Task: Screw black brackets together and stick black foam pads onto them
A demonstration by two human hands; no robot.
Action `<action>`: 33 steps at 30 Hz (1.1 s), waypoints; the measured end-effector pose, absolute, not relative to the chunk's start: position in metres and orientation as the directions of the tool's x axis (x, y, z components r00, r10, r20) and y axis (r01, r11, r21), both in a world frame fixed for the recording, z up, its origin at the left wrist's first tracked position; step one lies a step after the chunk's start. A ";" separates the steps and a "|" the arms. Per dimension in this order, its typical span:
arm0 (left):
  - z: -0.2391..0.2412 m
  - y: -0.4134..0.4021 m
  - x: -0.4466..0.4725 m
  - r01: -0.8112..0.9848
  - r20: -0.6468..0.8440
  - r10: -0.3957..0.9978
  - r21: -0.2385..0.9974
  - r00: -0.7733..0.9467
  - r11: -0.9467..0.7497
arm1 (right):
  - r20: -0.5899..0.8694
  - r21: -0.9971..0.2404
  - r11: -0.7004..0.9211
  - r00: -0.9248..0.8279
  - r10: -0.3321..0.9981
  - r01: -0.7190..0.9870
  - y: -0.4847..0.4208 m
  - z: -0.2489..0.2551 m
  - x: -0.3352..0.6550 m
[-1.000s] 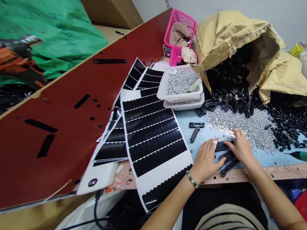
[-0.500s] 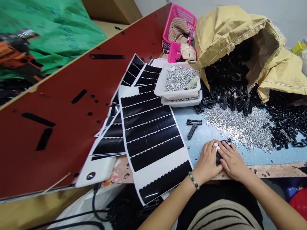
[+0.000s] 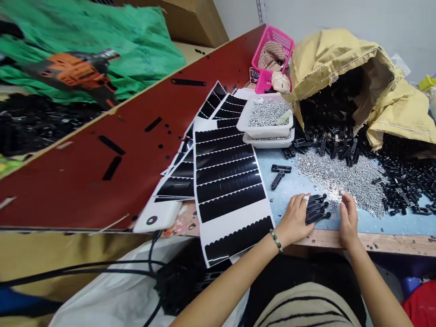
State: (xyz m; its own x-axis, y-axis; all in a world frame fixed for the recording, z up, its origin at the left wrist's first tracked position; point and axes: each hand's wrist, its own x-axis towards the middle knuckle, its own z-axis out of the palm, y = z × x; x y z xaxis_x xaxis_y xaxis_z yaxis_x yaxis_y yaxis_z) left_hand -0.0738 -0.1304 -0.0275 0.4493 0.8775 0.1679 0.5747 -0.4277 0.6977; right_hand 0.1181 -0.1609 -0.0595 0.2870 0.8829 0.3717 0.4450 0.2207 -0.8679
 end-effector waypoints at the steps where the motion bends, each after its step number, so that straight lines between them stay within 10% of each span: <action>1: -0.021 -0.131 -0.077 0.542 0.157 0.900 0.751 0.406 -0.376 | 0.383 -0.879 0.248 0.294 0.875 0.406 -0.158 -0.056 0.121; 5: 0.006 -0.133 -0.091 0.171 -0.221 0.860 0.972 0.459 0.158 | 0.522 -0.809 0.476 0.051 0.851 0.344 -0.139 -0.034 0.113; 8: 0.014 -0.133 -0.099 -0.026 -0.460 0.581 0.769 0.671 0.639 | 0.539 -0.755 0.566 -0.177 0.823 0.332 -0.127 -0.021 0.095; 11: 0.014 -0.131 -0.108 -0.073 -0.511 0.474 0.622 0.717 0.780 | 0.385 -0.793 0.414 -0.159 0.909 0.447 -0.119 -0.019 0.077; 15: 0.008 -0.130 -0.122 0.059 -0.467 0.774 0.869 0.428 0.492 | 0.151 -0.795 0.108 0.023 0.988 0.597 -0.109 -0.033 0.066; 17: 0.002 -0.132 -0.122 0.324 -0.182 0.968 0.939 0.173 0.119 | 0.092 -0.729 0.031 0.052 0.994 0.684 -0.104 -0.040 0.064; 21: -0.014 -0.130 -0.105 0.696 0.216 0.923 0.608 0.318 -0.382 | 0.066 -0.513 0.029 0.006 0.998 0.858 -0.101 -0.042 0.061; 26: -0.023 -0.113 -0.090 0.754 0.102 0.902 0.515 0.419 -0.408 | 0.336 -0.426 0.322 -0.182 0.924 0.845 -0.109 -0.018 0.063; 30: -0.012 -0.107 -0.094 0.717 0.084 0.887 0.558 0.453 -0.419 | 0.326 -0.621 0.584 -0.506 0.799 0.523 -0.117 0.000 0.063; 33: -0.001 -0.114 -0.096 0.667 0.137 0.921 0.651 0.366 -0.362 | 0.313 -0.757 0.495 -0.428 0.848 0.427 -0.121 0.004 0.069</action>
State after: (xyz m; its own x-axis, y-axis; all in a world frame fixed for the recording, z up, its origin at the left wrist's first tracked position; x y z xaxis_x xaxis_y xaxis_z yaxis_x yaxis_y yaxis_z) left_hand -0.0964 -0.1140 -0.0014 0.3658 0.9205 0.1371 0.6671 -0.3621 0.6511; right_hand 0.0689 -0.1205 0.0043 -0.4283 0.8476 0.3133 0.4266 0.4953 -0.7568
